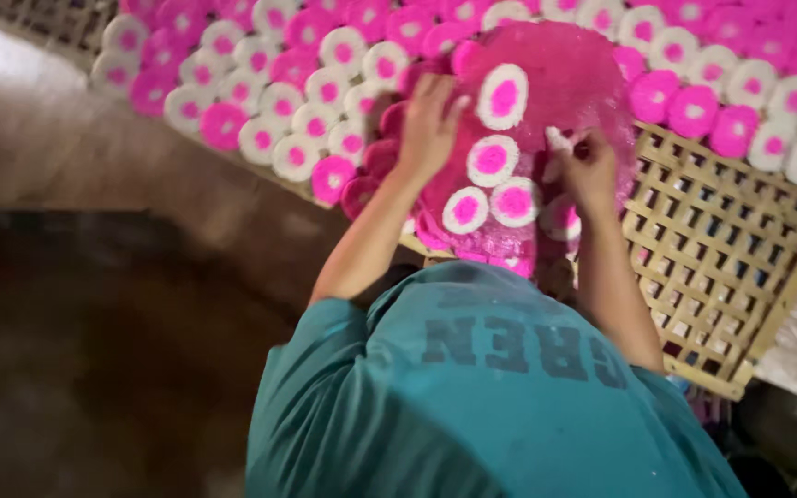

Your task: The person places pink and white circular decorative items onto a pink glittery sheet laid over a wooden lattice tray. They repeatedly pick up the circles and arrange them in rows, then lift and reposition the sheet to continue the pattern.

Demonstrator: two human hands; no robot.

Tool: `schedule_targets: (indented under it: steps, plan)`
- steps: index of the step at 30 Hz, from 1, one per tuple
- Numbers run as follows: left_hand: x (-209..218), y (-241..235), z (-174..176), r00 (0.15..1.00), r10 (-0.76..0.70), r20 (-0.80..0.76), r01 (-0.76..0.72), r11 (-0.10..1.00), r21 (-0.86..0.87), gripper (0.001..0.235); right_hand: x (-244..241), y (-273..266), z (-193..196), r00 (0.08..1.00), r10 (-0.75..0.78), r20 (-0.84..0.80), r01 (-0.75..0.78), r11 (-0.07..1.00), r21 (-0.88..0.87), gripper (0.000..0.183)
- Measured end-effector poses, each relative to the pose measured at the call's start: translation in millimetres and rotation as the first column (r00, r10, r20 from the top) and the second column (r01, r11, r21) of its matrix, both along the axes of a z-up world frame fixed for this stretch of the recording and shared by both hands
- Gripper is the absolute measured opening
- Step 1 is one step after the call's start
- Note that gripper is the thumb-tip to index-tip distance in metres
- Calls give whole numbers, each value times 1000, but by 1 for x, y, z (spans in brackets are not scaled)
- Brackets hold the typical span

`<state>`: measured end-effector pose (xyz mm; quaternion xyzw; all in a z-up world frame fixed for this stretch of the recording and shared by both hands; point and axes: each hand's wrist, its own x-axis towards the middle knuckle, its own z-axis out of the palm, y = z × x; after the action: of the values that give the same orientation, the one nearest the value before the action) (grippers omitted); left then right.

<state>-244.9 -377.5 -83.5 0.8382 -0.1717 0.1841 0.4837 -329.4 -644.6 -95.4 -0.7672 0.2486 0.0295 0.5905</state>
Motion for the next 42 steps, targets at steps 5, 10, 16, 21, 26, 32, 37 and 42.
schedule_targets:
  steps: [5,10,16,21,26,32,37,42]
  plan:
    - [12,53,11,953,76,-293,-60,996,64,36,-40,-108,-19,926,-248,285,-24,713,701,18]
    - [27,95,-3,900,193,-390,-238,969,-70,54,-73,-179,-24,830,-537,148,260,609,749,25]
    - [1,26,-4,947,44,-318,51,958,283,39,-36,-169,-39,878,-479,-2,444,811,380,46]
    - [-27,-50,-12,918,-340,-203,394,734,554,54,9,-143,-60,973,-177,150,187,981,-59,40]
    - [-35,-67,-10,894,-227,-386,423,711,562,50,20,-130,-55,931,33,363,206,773,-600,41]
    - [-42,-75,-7,794,-213,-569,449,836,314,25,-1,-96,-20,910,76,407,294,575,-764,40]
    - [-80,-100,16,751,-426,-504,503,864,20,31,-79,-31,-10,992,-65,-107,125,483,867,47]
    - [-74,-87,33,677,-329,-658,444,896,9,29,-85,-49,-16,956,-292,-19,223,685,694,40]
